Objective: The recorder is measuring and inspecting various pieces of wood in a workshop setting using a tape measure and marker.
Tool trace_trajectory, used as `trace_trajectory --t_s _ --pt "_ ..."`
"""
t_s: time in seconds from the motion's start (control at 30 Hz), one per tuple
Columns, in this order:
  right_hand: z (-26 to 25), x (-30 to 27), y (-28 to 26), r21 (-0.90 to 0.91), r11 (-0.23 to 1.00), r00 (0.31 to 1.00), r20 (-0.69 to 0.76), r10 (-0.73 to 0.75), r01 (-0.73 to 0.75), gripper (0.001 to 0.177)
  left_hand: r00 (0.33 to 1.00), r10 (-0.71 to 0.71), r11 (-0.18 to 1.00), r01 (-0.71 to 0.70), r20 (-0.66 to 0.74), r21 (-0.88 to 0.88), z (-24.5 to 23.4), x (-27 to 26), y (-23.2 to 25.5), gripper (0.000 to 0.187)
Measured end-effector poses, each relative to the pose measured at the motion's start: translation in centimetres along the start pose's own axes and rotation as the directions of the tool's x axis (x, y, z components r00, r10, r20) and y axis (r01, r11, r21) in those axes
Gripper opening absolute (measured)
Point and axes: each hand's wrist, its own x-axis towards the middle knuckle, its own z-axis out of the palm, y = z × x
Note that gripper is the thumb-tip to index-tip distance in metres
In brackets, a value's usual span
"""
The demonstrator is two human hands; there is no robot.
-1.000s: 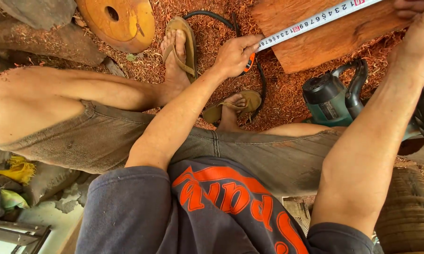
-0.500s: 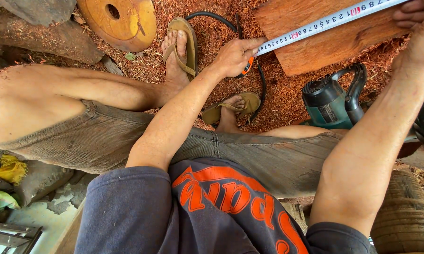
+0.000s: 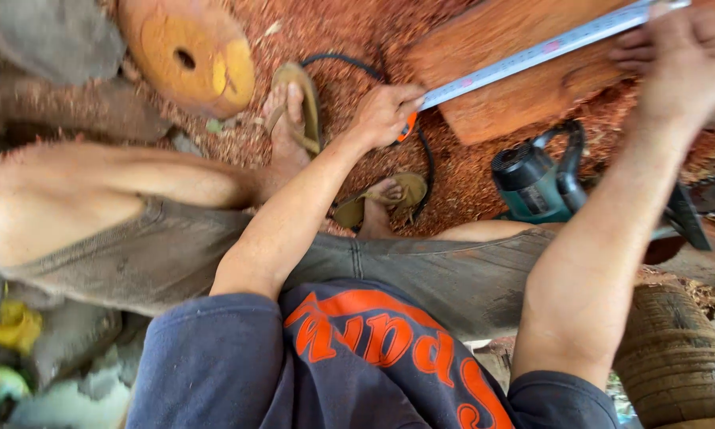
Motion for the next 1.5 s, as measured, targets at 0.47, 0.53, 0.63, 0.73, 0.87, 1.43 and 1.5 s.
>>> trace_trajectory --t_s 0.47,0.53,0.63,0.73,0.87,1.43,1.5 --pt "5.4 -0.4 -3.7 0.032 0.995 0.945 -0.318 -0.082 0.097 0.024 0.998 -0.056 0.998 0.056 -0.012 -0.003 1.3 0.9 -3.0 0.023" --pt "5.8 -0.6 -3.5 -0.031 0.983 0.916 -0.357 -0.182 0.184 0.031 0.997 0.008 0.995 -0.015 -0.073 -0.096 2.1 1.1 -4.4 0.025" --pt "5.7 -1.4 -3.5 -0.087 0.978 0.873 -0.439 -0.211 0.192 0.03 0.999 -0.048 0.996 0.046 -0.017 -0.082 1.5 0.7 -2.7 0.025" --pt "4.8 -2.6 -2.1 -0.053 0.986 0.862 -0.479 -0.164 0.158 0.033 0.998 -0.058 0.991 0.062 0.033 -0.122 2.6 0.3 -2.3 0.024" --pt "3.5 -3.7 -0.2 -0.033 0.996 0.841 -0.534 -0.084 0.078 0.032 0.985 -0.132 0.991 0.132 0.112 0.002 3.2 0.5 -0.9 0.024" --pt "23.3 0.3 -16.1 -0.289 0.626 0.678 0.132 -0.723 0.724 0.014 0.995 -0.064 0.997 0.067 0.081 -0.027 1.3 0.6 0.7 0.025" --pt "34.2 1.9 -15.1 -0.253 0.812 0.821 0.398 -0.409 0.527 0.015 0.989 -0.128 0.99 0.132 0.074 -0.057 0.8 0.3 1.4 0.027"
